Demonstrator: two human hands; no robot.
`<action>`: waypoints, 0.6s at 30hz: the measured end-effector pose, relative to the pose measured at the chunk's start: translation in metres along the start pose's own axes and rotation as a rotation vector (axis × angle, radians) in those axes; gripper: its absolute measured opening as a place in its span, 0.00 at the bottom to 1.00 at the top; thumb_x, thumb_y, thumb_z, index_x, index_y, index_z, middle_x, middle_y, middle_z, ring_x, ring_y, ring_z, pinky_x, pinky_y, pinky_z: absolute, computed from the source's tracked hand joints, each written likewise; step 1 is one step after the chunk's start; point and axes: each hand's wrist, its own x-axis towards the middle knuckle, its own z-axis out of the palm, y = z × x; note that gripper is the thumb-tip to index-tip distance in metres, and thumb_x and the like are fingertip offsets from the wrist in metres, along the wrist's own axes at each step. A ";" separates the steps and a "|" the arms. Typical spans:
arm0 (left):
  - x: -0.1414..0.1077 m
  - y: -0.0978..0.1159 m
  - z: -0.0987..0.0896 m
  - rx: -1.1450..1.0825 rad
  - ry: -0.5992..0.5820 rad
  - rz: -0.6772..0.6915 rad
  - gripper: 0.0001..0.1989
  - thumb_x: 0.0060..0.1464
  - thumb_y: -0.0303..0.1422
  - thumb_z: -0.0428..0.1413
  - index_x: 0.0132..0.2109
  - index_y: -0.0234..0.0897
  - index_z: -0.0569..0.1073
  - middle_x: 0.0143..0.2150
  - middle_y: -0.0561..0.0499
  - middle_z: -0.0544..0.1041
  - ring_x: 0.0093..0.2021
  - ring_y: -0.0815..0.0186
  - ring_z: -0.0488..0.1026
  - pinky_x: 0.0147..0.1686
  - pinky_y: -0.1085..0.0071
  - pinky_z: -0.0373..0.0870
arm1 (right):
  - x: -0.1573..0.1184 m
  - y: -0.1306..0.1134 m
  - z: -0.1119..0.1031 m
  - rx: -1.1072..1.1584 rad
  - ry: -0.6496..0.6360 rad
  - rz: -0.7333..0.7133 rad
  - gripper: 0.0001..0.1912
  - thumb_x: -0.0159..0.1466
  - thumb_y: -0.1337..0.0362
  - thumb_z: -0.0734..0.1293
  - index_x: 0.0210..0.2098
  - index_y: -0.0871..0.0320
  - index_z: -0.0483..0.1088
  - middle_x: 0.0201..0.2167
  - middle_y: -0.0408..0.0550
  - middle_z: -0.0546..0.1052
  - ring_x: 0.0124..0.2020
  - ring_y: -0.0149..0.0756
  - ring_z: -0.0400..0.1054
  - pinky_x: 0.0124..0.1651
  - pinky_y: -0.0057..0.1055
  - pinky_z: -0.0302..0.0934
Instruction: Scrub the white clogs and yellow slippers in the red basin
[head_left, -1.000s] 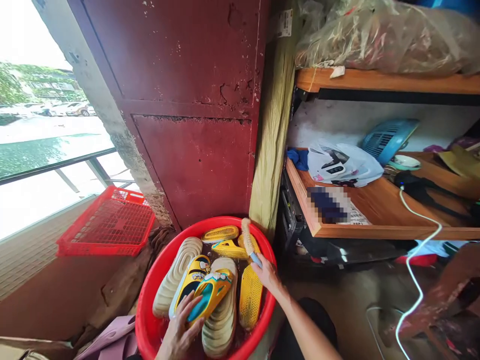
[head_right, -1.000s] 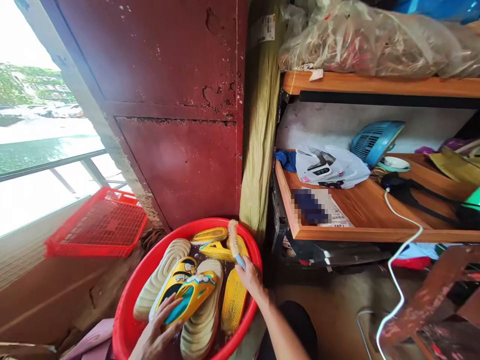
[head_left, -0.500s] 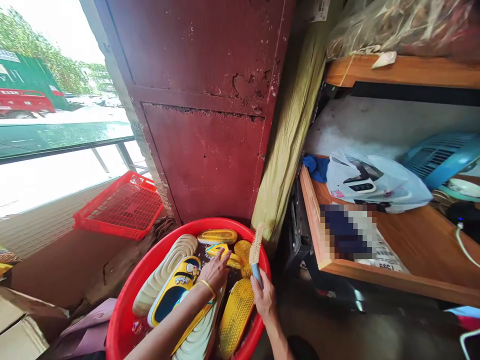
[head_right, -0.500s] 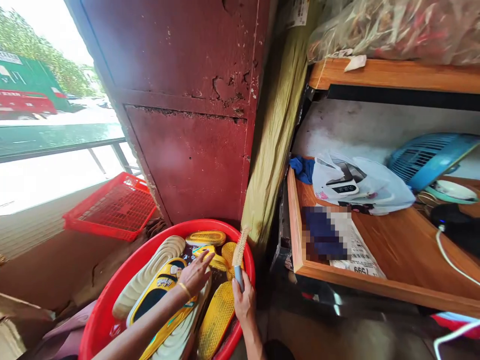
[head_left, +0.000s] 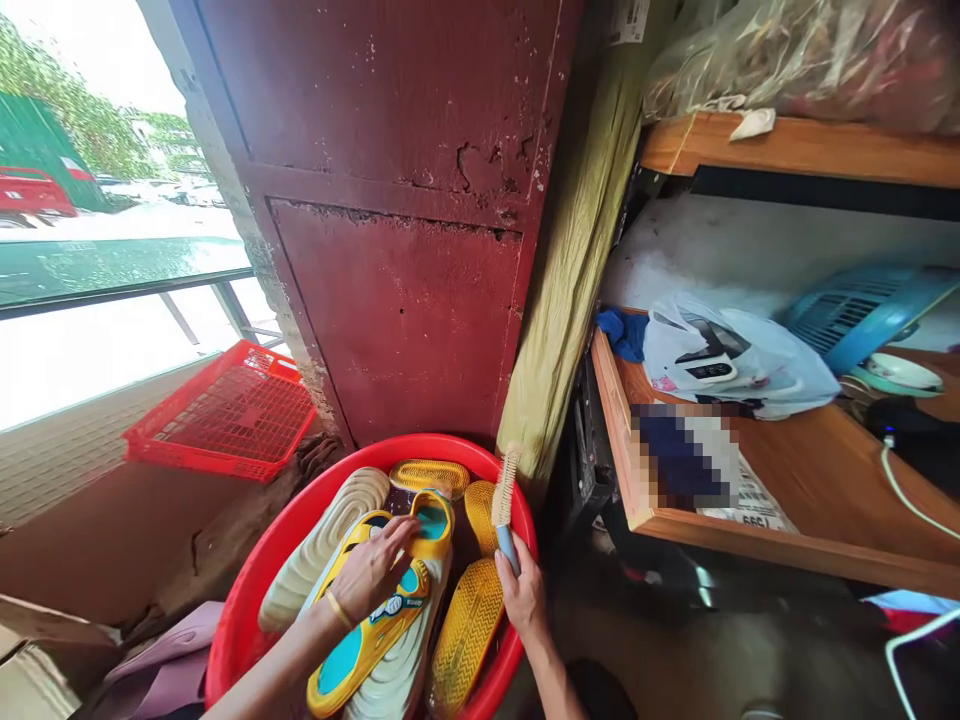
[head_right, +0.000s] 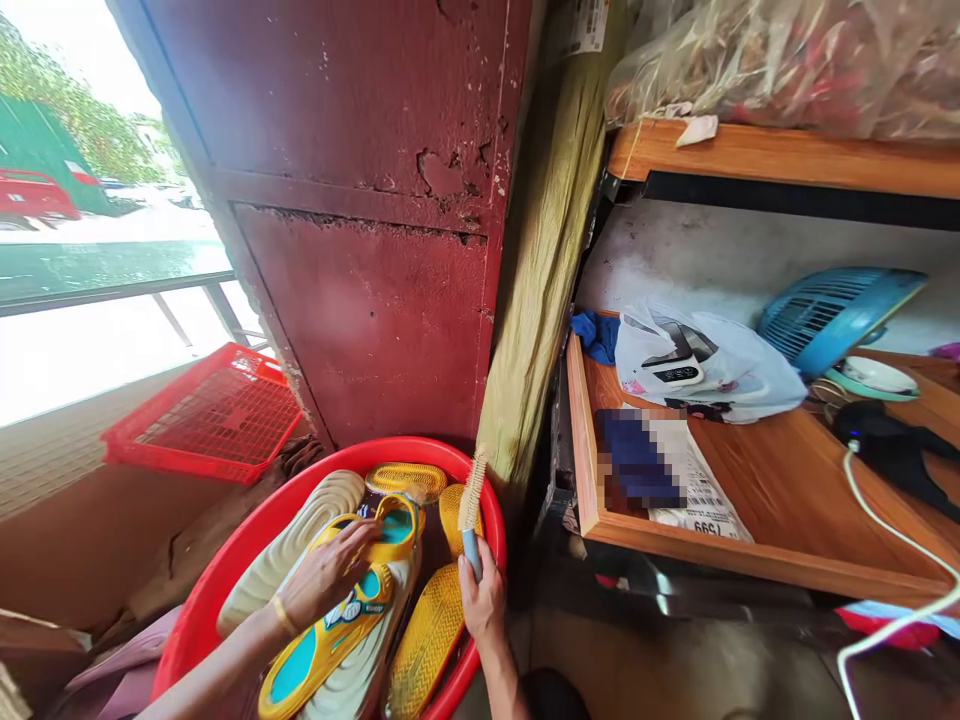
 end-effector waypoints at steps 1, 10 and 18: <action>-0.019 -0.003 -0.014 -0.092 0.028 -0.031 0.10 0.47 0.23 0.58 0.34 0.46 0.76 0.47 0.42 0.79 0.58 0.47 0.73 0.64 0.55 0.65 | 0.000 -0.001 -0.001 -0.006 0.002 -0.003 0.29 0.70 0.47 0.58 0.57 0.62 0.74 0.47 0.60 0.82 0.45 0.47 0.79 0.50 0.35 0.71; -0.119 -0.036 -0.059 0.077 0.100 -0.007 0.14 0.41 0.23 0.64 0.35 0.47 0.81 0.51 0.42 0.82 0.69 0.43 0.61 0.73 0.49 0.40 | -0.011 -0.018 -0.002 -0.304 -0.166 -0.094 0.25 0.70 0.55 0.59 0.60 0.61 0.73 0.50 0.58 0.81 0.48 0.44 0.78 0.51 0.34 0.70; -0.053 -0.024 0.030 -0.037 0.244 -0.013 0.07 0.44 0.29 0.66 0.31 0.41 0.74 0.55 0.32 0.76 0.76 0.38 0.41 0.70 0.37 0.38 | -0.025 -0.027 0.001 -0.552 -0.245 -0.232 0.19 0.71 0.62 0.60 0.56 0.55 0.76 0.43 0.51 0.84 0.42 0.39 0.80 0.46 0.28 0.69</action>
